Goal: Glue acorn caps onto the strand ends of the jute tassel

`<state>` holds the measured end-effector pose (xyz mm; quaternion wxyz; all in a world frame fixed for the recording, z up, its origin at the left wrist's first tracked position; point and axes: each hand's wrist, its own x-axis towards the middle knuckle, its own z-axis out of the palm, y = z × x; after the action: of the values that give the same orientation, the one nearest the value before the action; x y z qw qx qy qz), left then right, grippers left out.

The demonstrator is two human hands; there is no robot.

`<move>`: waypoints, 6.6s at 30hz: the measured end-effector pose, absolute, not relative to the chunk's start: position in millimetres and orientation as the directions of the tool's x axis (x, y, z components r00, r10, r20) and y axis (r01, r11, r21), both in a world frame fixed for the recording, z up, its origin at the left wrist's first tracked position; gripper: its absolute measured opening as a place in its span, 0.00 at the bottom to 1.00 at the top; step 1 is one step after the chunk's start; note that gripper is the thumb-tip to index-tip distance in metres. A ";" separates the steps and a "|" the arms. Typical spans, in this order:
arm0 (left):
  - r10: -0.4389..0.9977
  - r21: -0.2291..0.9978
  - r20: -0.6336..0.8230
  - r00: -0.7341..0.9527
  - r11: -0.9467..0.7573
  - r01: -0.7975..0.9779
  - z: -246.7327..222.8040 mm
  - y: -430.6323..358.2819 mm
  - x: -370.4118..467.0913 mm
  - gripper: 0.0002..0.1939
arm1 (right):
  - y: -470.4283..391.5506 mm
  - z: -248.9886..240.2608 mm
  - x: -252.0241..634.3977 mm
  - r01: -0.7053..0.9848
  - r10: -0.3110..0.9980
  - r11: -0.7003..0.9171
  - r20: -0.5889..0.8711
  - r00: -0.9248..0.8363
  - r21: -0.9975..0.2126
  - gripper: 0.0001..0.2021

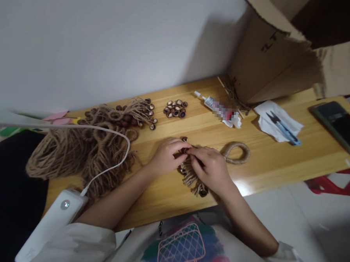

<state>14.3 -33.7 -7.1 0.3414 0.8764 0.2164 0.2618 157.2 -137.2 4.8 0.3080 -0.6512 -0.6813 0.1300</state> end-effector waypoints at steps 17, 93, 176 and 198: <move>0.572 0.717 0.256 0.779 -0.653 0.244 -5.4 -34.0 14.9 0.09 | -138.5 3.8 153.2 0.834 0.966 0.105 0.255 0.043 -0.541 0.12; 0.557 0.700 0.272 0.785 -0.674 0.235 -7.7 -34.1 14.4 0.09 | -138.7 4.1 155.3 0.765 0.971 0.066 0.216 0.097 -0.641 0.11; 0.513 0.707 0.283 0.810 -0.682 0.185 -4.5 -32.5 14.1 0.12 | -141.2 2.1 156.0 0.758 0.939 0.131 0.325 0.111 -0.639 0.11; 0.490 0.674 0.251 0.835 -0.708 0.213 -7.0 -30.7 13.5 0.11 | -138.5 5.2 158.4 0.807 0.969 0.116 0.243 0.034 -0.578 0.13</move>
<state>13.5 -30.7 -7.0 0.3286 0.8997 0.1953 0.2109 158.4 -138.5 5.2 0.3050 -0.6513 -0.6820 0.1328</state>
